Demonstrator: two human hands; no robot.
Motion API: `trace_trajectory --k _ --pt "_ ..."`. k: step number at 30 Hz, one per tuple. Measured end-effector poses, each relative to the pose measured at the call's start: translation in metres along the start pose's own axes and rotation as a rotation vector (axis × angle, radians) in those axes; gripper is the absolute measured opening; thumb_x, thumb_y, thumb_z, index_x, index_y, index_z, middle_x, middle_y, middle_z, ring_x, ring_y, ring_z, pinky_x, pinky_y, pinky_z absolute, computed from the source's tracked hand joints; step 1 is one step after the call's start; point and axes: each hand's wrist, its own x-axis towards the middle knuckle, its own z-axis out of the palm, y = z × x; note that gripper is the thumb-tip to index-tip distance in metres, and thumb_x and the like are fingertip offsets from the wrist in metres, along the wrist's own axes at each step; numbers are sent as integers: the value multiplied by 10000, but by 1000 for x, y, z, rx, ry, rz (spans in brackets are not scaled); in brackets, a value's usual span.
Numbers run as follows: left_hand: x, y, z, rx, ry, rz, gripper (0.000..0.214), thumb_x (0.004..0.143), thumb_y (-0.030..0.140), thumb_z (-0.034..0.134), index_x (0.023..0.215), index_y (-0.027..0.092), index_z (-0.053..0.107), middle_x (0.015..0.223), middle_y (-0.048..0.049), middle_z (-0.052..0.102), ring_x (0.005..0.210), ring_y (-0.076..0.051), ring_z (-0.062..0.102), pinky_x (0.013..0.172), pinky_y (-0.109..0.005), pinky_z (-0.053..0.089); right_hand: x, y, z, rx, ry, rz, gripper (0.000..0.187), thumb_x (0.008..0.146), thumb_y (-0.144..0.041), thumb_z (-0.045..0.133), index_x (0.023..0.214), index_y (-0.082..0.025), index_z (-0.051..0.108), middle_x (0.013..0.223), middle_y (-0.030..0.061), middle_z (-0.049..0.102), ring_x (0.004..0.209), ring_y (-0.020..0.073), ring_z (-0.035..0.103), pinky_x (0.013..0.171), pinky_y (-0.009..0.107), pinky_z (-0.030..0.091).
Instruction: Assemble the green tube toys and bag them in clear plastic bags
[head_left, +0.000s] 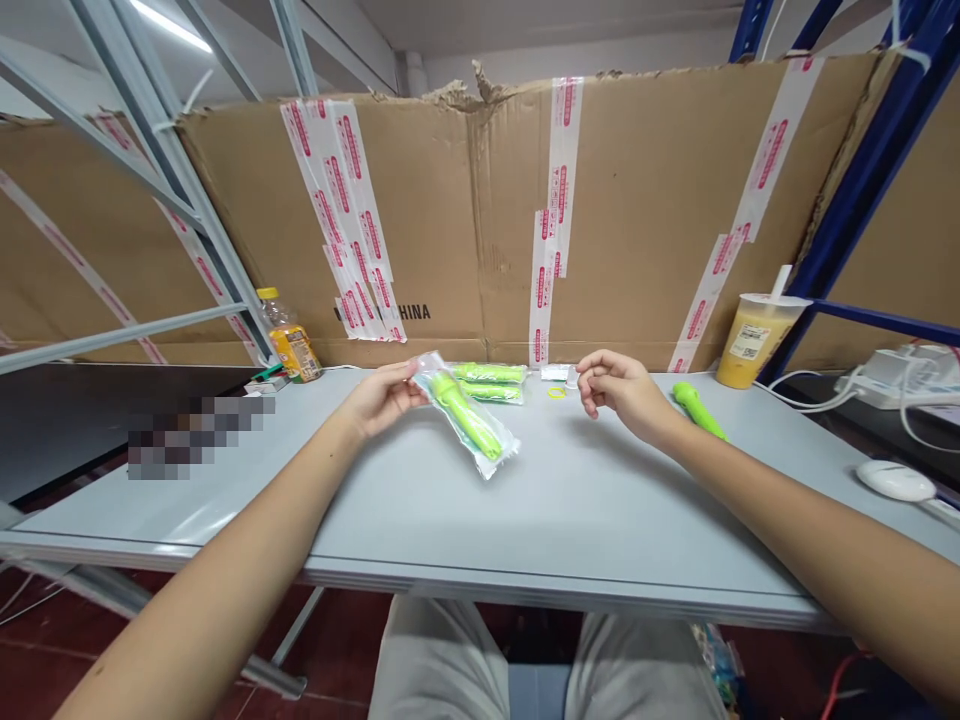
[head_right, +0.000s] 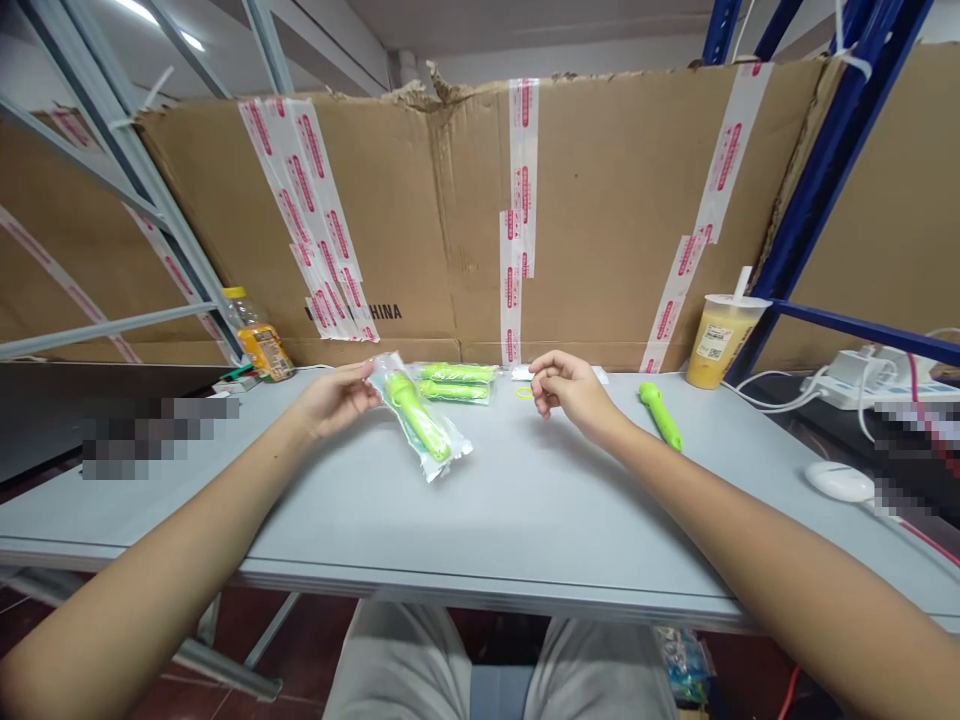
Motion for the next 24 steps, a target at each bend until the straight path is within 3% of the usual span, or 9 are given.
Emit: trace_trajectory --k 3,6,9,13,17,24 --pt "-10 0 -22 -13 157 -11 189 921 105 483 855 81 658 718 -111 661 701 -177 659 758 -330 612 4 -5 -7 -19 76 -45 185 644 -140 582 822 -190 580 622 -29 592 455 129 531 459 305 427" --pt "-16 -4 -26 -42 233 -79 167 919 99 494 799 90 610 726 -145 666 778 -220 705 856 -388 611 7 -12 -21 -61 191 -76 163 635 -133 578 785 -195 580 613 -29 582 436 120 518 450 298 414" --pt "-17 -14 -22 -59 207 -159 96 895 71 533 822 88 594 768 -169 681 862 -268 730 910 -437 598 11 -14 -38 -105 284 -94 153 626 -133 573 764 -200 574 594 -30 568 420 110 500 439 289 402" --pt "-13 -29 -20 3 150 -212 78 868 25 560 917 74 595 808 -176 699 877 -286 744 847 -425 627 15 -9 -56 -149 362 -78 150 619 -135 575 753 -200 562 587 -30 558 404 105 486 425 287 400" --pt "-5 -37 -19 -25 260 -211 166 907 2 480 1041 40 570 881 -183 708 813 -239 752 762 -337 644 17 -2 -61 -181 319 -25 129 614 -136 577 729 -193 569 588 -15 567 414 118 507 418 290 401" --pt "-3 -36 -10 -74 352 -262 282 920 -2 461 1195 27 518 860 -156 704 762 -218 751 740 -327 643 14 6 -56 -322 201 31 99 633 -128 557 705 -189 588 581 2 579 421 120 500 423 284 400"
